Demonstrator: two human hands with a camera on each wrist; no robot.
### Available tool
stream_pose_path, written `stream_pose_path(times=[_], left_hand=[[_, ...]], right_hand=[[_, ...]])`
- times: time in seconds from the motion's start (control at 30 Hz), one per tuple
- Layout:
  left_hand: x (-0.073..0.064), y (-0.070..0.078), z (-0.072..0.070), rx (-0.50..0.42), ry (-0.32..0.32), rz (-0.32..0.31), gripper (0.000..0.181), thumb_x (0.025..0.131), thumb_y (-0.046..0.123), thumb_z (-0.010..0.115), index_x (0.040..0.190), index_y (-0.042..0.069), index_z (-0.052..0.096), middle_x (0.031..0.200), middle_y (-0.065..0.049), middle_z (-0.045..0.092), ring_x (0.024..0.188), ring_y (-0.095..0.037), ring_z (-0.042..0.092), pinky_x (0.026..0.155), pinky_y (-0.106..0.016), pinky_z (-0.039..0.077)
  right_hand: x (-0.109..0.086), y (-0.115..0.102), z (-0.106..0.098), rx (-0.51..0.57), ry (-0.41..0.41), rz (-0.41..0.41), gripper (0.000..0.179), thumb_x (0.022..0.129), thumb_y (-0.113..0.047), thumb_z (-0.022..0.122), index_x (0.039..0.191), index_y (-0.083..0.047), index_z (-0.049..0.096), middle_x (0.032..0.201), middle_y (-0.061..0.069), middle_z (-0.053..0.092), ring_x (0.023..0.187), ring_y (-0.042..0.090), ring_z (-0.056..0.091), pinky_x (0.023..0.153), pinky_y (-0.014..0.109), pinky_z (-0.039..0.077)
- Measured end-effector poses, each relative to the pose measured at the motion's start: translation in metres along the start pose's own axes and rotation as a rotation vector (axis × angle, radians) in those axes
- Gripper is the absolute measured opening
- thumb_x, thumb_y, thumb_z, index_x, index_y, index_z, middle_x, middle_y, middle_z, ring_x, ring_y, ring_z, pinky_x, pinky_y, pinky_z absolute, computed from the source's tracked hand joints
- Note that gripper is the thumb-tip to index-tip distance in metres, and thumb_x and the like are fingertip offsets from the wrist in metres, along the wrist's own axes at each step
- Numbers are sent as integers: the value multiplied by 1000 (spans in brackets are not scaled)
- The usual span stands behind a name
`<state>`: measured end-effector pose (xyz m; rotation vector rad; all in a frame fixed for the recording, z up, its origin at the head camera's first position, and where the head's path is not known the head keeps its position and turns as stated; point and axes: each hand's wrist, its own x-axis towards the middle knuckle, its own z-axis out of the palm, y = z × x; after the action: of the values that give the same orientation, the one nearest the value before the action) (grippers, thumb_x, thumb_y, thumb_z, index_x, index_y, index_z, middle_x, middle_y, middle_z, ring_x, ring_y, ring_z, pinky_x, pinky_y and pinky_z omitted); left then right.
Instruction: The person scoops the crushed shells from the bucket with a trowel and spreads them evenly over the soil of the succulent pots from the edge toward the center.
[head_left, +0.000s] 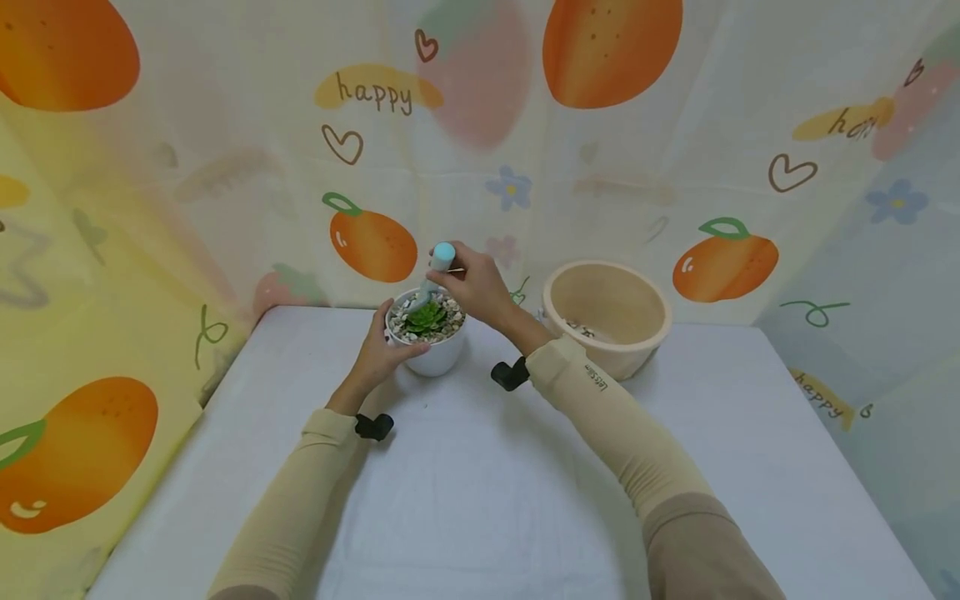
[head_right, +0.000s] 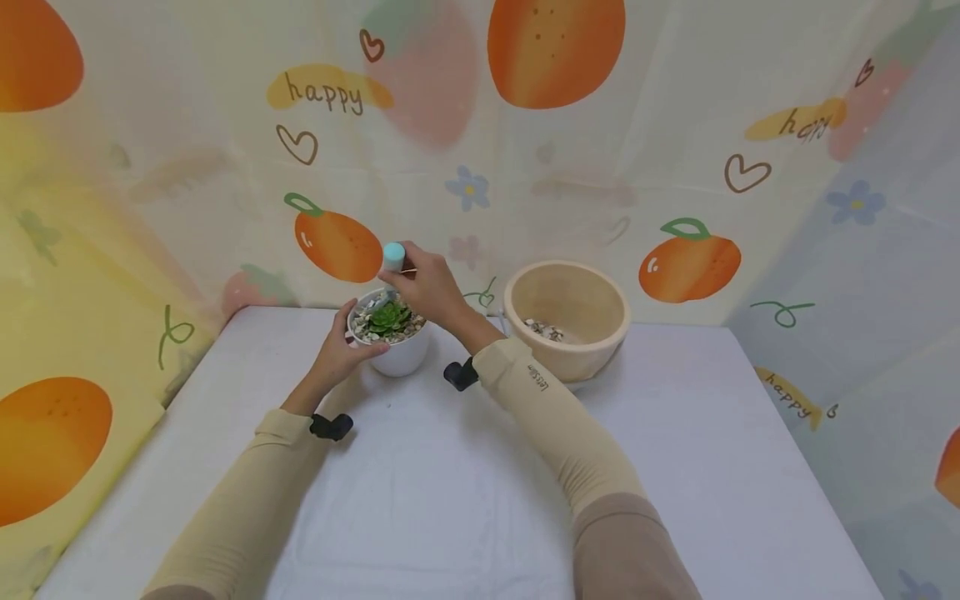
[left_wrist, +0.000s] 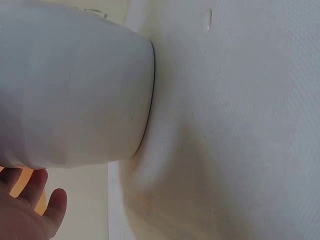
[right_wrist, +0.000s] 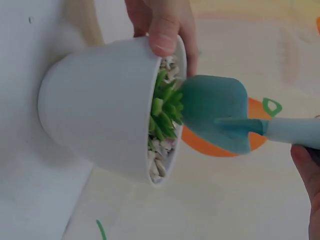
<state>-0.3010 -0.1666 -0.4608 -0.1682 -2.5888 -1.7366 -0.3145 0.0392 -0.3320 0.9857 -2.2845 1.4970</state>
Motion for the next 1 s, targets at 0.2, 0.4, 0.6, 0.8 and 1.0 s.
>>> stream_pose_path(times=[0.2, 0.4, 0.6, 0.8, 1.0], left_hand=[[0, 0, 3, -6, 2, 6, 109, 80, 30, 79, 157, 14, 4, 162, -14, 16, 149, -32, 20, 120, -54, 19], [1, -1, 0, -1, 1, 13, 110, 80, 31, 80, 157, 14, 3, 163, -14, 14, 149, -34, 18, 119, -55, 20], [1, -1, -2, -14, -1, 22, 112, 79, 29, 81, 157, 14, 2, 163, -14, 13, 149, -34, 19, 119, -55, 21], [2, -1, -2, -27, 1, 27, 111, 79, 27, 81, 157, 14, 4, 162, -15, 14, 149, -34, 19, 120, -54, 20], [1, -3, -2, -25, -2, 13, 111, 79, 28, 81, 157, 16, 3, 163, -14, 13, 149, -35, 19, 119, -54, 22]], right_hand=[[2, -5, -13, -50, -67, 52, 32, 92, -14, 67, 122, -2, 60, 120, 17, 66, 109, 30, 68, 91, 33, 56], [2, -2, -24, -69, -11, 91, 33, 91, -16, 69, 121, -2, 62, 113, 15, 69, 99, 29, 70, 87, 36, 56], [-2, 4, -33, 5, 107, 134, 31, 91, -13, 69, 119, -2, 63, 108, 18, 70, 98, 29, 69, 83, 36, 56], [-9, 10, -40, 187, 210, 240, 33, 90, -9, 68, 122, 0, 63, 111, 21, 68, 102, 27, 67, 87, 32, 57], [-14, 14, -47, 311, 327, 291, 34, 89, -5, 69, 120, 4, 62, 107, 17, 68, 92, 11, 65, 85, 29, 57]])
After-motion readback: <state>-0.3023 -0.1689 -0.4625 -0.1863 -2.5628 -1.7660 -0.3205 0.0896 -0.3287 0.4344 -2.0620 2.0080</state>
